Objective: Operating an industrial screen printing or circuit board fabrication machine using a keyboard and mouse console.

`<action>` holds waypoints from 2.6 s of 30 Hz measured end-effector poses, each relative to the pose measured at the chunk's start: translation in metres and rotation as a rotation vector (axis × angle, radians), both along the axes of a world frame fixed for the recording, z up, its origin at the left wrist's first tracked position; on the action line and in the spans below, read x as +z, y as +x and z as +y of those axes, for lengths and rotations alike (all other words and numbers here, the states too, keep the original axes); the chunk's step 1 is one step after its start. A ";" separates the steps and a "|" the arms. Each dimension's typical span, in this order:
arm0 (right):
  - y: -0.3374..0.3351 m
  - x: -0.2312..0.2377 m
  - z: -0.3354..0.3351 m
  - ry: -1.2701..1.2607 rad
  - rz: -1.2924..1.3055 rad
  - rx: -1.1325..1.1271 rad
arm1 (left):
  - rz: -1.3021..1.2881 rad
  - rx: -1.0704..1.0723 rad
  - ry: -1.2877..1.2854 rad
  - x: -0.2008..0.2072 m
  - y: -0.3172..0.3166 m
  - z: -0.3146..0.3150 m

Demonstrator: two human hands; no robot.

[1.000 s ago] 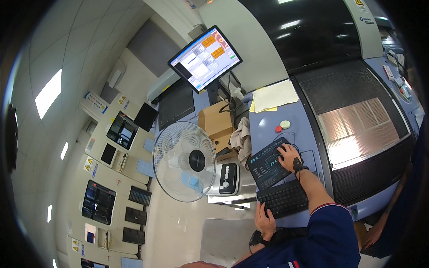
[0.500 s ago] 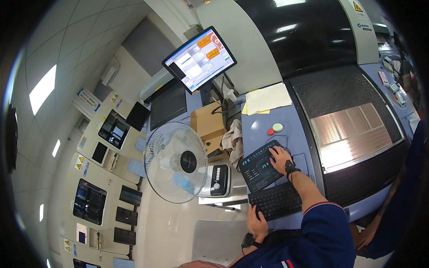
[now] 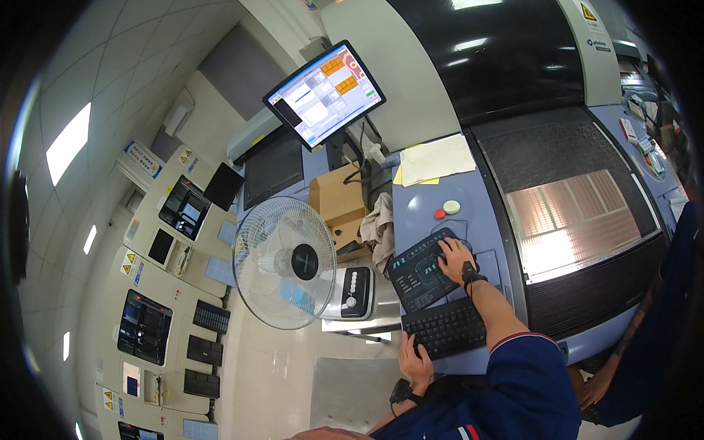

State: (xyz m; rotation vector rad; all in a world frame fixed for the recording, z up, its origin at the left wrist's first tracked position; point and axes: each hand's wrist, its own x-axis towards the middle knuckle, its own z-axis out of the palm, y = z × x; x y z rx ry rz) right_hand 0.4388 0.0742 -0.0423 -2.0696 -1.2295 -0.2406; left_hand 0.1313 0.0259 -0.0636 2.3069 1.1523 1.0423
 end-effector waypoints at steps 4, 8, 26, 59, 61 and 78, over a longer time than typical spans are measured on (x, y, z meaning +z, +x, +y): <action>-0.003 0.004 -0.001 -0.018 0.039 -0.005 | 0.001 0.003 0.002 0.002 0.000 0.000; -0.001 0.002 -0.001 -0.007 0.020 -0.002 | -0.006 -0.011 0.029 0.002 0.000 0.001; -0.002 0.001 0.000 0.013 -0.014 -0.017 | 0.007 -0.012 -0.003 0.002 -0.001 0.001; 0.005 -0.004 0.001 0.026 -0.003 -0.001 | -0.027 -0.045 -0.026 0.004 0.004 0.004; 0.001 -0.002 0.006 0.043 -0.014 0.009 | -0.020 -0.029 -0.029 0.003 0.001 0.004; 0.043 0.042 -0.129 -0.126 0.083 -0.293 | -0.016 -0.006 -0.010 0.002 -0.001 0.003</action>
